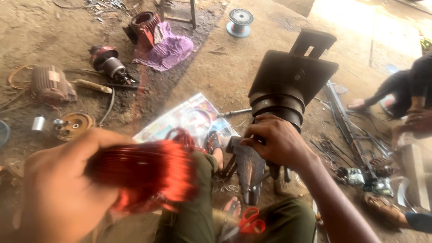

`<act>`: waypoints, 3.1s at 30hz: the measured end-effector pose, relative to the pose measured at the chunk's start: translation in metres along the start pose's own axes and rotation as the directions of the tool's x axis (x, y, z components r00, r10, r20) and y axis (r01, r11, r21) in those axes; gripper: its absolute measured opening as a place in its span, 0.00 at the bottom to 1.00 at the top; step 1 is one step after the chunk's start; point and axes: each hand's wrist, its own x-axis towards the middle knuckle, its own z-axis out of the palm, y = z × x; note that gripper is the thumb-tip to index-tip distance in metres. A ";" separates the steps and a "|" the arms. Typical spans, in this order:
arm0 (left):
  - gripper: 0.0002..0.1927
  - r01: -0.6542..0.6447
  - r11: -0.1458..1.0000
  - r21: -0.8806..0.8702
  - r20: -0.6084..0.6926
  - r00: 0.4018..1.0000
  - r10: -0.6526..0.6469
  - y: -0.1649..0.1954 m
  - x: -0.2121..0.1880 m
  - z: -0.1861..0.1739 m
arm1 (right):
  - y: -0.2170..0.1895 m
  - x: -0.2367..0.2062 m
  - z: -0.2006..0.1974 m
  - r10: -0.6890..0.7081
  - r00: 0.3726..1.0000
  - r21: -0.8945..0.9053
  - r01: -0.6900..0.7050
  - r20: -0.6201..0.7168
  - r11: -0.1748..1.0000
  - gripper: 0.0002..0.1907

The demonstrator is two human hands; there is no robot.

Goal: The person removes a bundle of red copper wire from a cylindrical motor component, then re-wraps the wire around the component by hand. The person adjusts the wire position and tightens the winding while seated on the ground.

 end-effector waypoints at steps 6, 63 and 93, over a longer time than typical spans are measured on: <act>0.14 -0.069 0.997 0.032 -0.105 0.992 0.072 -0.056 0.017 0.003 | -0.005 0.019 0.009 -0.066 0.995 -0.010 0.067 0.080 0.998 0.16; 0.21 0.122 0.992 0.014 -0.078 0.990 -0.120 -0.162 0.050 0.080 | -0.112 0.193 0.097 -0.463 0.864 0.253 0.411 0.199 0.876 0.24; 0.36 0.524 0.759 -0.386 0.334 0.847 -0.415 -0.174 0.062 0.108 | -0.093 0.177 0.073 -0.493 0.853 0.493 0.360 0.169 0.792 0.13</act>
